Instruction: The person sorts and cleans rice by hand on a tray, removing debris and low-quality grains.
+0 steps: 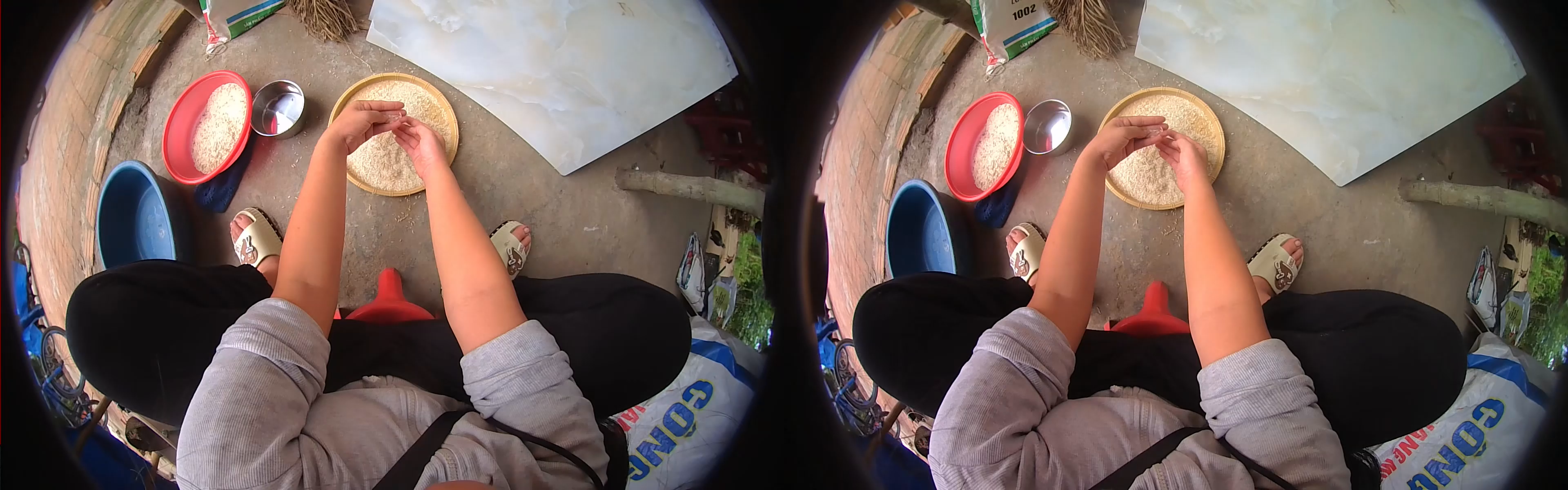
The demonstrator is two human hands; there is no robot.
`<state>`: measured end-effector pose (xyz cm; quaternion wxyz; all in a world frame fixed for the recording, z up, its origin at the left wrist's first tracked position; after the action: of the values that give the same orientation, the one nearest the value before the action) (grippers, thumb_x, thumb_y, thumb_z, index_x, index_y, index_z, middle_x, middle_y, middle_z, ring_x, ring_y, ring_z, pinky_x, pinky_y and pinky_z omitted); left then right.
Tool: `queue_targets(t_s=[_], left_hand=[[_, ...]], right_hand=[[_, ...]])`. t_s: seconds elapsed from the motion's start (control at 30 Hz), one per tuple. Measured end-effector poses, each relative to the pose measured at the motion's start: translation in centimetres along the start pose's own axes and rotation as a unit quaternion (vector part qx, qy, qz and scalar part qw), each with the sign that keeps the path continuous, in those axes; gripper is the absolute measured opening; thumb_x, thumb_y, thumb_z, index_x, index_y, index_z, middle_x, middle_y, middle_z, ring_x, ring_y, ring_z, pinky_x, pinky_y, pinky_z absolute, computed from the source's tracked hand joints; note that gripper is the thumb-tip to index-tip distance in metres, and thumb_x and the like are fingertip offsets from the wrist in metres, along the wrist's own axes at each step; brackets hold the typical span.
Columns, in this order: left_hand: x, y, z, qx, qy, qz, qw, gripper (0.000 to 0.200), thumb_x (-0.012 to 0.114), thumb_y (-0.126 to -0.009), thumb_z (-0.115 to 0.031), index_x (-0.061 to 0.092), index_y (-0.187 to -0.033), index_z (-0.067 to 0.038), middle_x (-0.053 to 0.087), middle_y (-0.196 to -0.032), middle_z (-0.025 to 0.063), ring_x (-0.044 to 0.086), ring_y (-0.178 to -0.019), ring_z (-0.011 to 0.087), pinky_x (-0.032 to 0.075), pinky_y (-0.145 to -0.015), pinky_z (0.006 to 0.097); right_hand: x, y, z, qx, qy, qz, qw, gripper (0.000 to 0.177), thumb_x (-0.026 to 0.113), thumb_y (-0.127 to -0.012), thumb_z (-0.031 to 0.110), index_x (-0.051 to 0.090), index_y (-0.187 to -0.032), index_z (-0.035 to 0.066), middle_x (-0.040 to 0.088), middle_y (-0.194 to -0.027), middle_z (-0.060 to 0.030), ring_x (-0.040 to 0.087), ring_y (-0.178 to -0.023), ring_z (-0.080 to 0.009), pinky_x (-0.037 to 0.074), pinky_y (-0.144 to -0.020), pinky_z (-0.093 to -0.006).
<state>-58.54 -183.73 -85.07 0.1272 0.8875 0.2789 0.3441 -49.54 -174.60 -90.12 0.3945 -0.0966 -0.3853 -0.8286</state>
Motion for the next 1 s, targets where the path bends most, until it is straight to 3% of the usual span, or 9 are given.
queue_targets(t_s=[0.2,0.33,0.57,0.67,0.77,0.83,1.0], left_hand=[[0.6,0.4,-0.4,0.02,0.004,0.002,1.0,0.039,0.054,-0.088,0.002,0.047,-0.125,0.011,0.058,-0.118,0.019,0.059,-0.109,0.0213,0.05,-0.095,0.0251],[0.0,0.1,-0.2,0.034,-0.018,-0.048,0.998,0.029,0.056,-0.088,0.002,0.055,-0.116,0.009,0.064,-0.106,0.0173,0.064,-0.097,0.0207,0.054,-0.089,0.0261],[-0.1,-0.3,0.1,0.044,-0.039,-0.082,0.995,0.024,0.054,-0.089,0.003,0.058,-0.112,0.01,0.065,-0.101,0.0167,0.066,-0.09,0.0206,0.057,-0.083,0.0261],[0.1,-0.2,0.1,0.049,-0.05,-0.081,0.994,0.021,0.055,-0.089,0.003,0.059,-0.108,0.01,0.065,-0.098,0.0162,0.067,-0.086,0.0203,0.057,-0.08,0.0258],[-1.0,-0.6,0.1,0.062,-0.076,-0.116,0.988,0.018,0.057,-0.089,0.0,0.059,-0.103,0.01,0.065,-0.096,0.0159,0.067,-0.081,0.0197,0.058,-0.076,0.0258],[-1.2,-0.5,-0.2,0.064,-0.11,-0.121,0.984,0.018,0.058,-0.089,-0.002,0.059,-0.104,0.009,0.065,-0.095,0.0154,0.067,-0.081,0.0197,0.058,-0.076,0.0262],[-1.4,-0.5,-0.2,0.077,-0.172,-0.127,0.974,0.018,0.061,-0.088,-0.006,0.06,-0.098,0.008,0.066,-0.089,0.0142,0.068,-0.078,0.02,0.058,-0.072,0.0274]], right_hand=[[-0.3,0.0,0.0,0.01,-0.039,0.005,0.999,0.028,0.054,-0.09,0.014,0.056,-0.112,-0.003,0.064,-0.102,-0.015,0.063,-0.096,-0.0239,0.051,-0.088,-0.0344],[-0.7,-0.3,0.5,0.01,-0.038,0.012,0.999,0.029,0.06,-0.088,0.016,0.057,-0.11,-0.002,0.064,-0.101,-0.0144,0.062,-0.096,-0.0229,0.05,-0.089,-0.0336],[-1.3,0.1,1.0,0.004,-0.043,-0.01,0.999,0.028,0.06,-0.088,0.015,0.058,-0.11,-0.003,0.064,-0.101,-0.0138,0.062,-0.096,-0.0227,0.049,-0.091,-0.0338],[-0.2,0.4,1.8,-0.009,-0.03,0.025,0.999,0.029,0.061,-0.088,0.014,0.058,-0.111,-0.003,0.064,-0.102,-0.0138,0.062,-0.096,-0.0221,0.05,-0.09,-0.0338],[1.4,0.3,2.1,0.001,0.0,0.079,0.997,0.027,0.063,-0.087,0.012,0.059,-0.109,-0.003,0.064,-0.102,-0.0131,0.062,-0.096,-0.0205,0.051,-0.088,-0.0323],[2.2,0.4,2.5,-0.019,0.121,0.093,0.988,0.023,0.064,-0.087,0.011,0.062,-0.105,-0.003,0.066,-0.1,-0.0115,0.063,-0.092,-0.0184,0.052,-0.086,-0.0308],[2.4,0.2,3.0,-0.074,0.228,0.066,0.969,0.017,0.064,-0.087,0.009,0.063,-0.1,-0.002,0.067,-0.093,-0.0087,0.064,-0.085,-0.0151,0.052,-0.078,-0.0265]])
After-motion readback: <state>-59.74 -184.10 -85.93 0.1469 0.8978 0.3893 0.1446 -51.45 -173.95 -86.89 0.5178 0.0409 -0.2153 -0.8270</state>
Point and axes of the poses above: each hand's wrist, its own y-axis away from the middle knuckle, its own x-axis out of the palm, z = x × y, the point moved 8 cm from there along -y, towards the middle knuckle
